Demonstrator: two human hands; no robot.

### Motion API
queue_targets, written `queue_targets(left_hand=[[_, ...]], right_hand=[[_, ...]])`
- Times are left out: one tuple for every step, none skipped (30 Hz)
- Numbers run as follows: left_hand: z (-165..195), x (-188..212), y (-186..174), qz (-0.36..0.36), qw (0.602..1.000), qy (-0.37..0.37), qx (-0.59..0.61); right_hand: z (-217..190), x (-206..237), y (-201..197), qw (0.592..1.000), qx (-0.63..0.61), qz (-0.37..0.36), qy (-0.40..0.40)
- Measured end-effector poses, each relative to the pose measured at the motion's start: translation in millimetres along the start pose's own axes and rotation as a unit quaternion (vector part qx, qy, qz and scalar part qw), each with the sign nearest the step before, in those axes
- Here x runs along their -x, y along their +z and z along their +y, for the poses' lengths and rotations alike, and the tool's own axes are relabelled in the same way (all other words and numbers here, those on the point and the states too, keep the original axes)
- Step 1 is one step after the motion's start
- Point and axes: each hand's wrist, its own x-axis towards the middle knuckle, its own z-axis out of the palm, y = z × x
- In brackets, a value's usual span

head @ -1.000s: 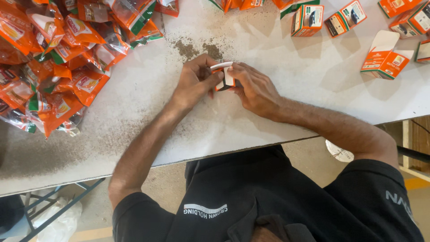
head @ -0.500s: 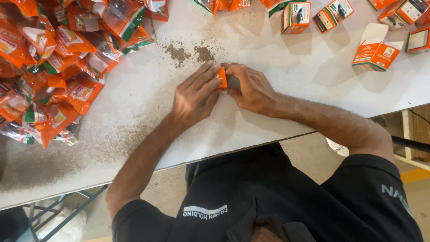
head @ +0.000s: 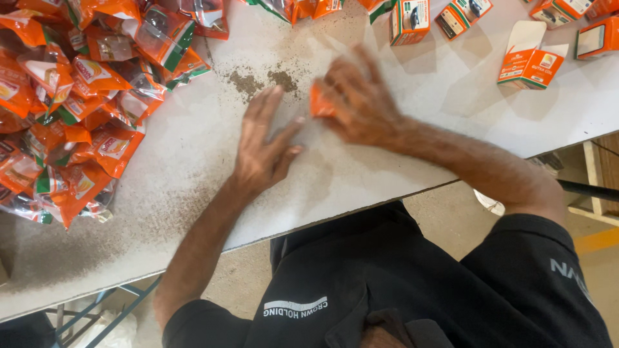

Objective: The person picks up small orange sachets from a pile on the table and places them one at a time into small orange cardboard boxes, folding the flaps closed. Filled boxes are set aside on the table while empty boxes are opened and loaded with more sachets.

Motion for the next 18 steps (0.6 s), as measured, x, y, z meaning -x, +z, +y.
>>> queue_targets(left_hand=[[-0.4,2.3,-0.2,0.023,0.999,-0.022,-0.006],[-1.0,4.5,-0.9,0.046,0.998,-0.043,-0.008],[-1.8,5.8,0.6,0.069,0.996,-0.063,-0.008],[-2.5,6.8,2.1,0.070,0.995,-0.072,-0.006],[-3.0,7.3,3.7,0.069,0.994,-0.083,-0.007],[-3.4,7.2,5.7,0.069,0.993,-0.093,-0.009],[-3.4,6.7,7.0,0.061,0.994,-0.091,-0.006],[-3.2,5.8,8.3,0.052,0.994,-0.091,-0.005],[-2.3,4.9,8.7,0.043,0.995,-0.092,-0.005],[-1.4,3.4,8.7,0.047,0.995,-0.085,-0.009],[0.1,1.8,8.2,0.051,0.996,-0.078,-0.014],[1.5,-0.2,7.4,0.055,0.995,-0.075,-0.020],[2.7,-2.7,6.5,0.058,0.996,-0.067,-0.022],[3.1,-6.0,5.2,0.062,0.996,-0.060,-0.025],[2.4,-9.7,3.7,0.064,0.996,-0.054,-0.027],[0.3,-14.2,1.3,0.065,0.996,-0.044,-0.045],[-4.4,-20.4,-0.7,0.064,0.996,-0.034,-0.060],[-10.7,-27.1,-2.8,0.062,0.995,-0.023,-0.074]], right_hand=[[12.9,6.4,-8.0,0.998,0.053,0.024,0.019],[28.4,15.5,-18.0,0.993,0.105,0.015,0.046],[45.6,26.3,-29.9,0.985,0.158,0.005,0.073],[62.6,35.6,-40.8,0.983,0.153,-0.017,0.098],[75.6,45.2,-49.9,0.979,0.148,-0.034,0.136],[87.4,54.0,-60.4,0.973,0.145,-0.050,0.173],[96.7,58.8,-68.6,0.963,0.143,-0.058,0.222],[102.3,63.4,-78.0,0.951,0.139,-0.066,0.269],[105.1,68.5,-88.4,0.937,0.134,-0.074,0.314],[106.7,74.0,-100.4,0.935,0.227,-0.032,0.270],[101.9,82.2,-109.8,0.932,0.264,0.008,0.248],[98.2,91.1,-119.3,0.925,0.302,0.050,0.228],[93.2,100.2,-124.5,0.918,0.276,0.047,0.281],[88.3,111.7,-129.3,0.907,0.253,0.045,0.335],[86.8,120.7,-128.9,0.872,0.219,-0.003,0.437],[86.0,129.5,-125.9,0.853,0.211,-0.036,0.475],[85.2,137.9,-122.2,0.832,0.204,-0.071,0.511],[84.4,144.4,-116.8,0.839,0.225,-0.090,0.487]])
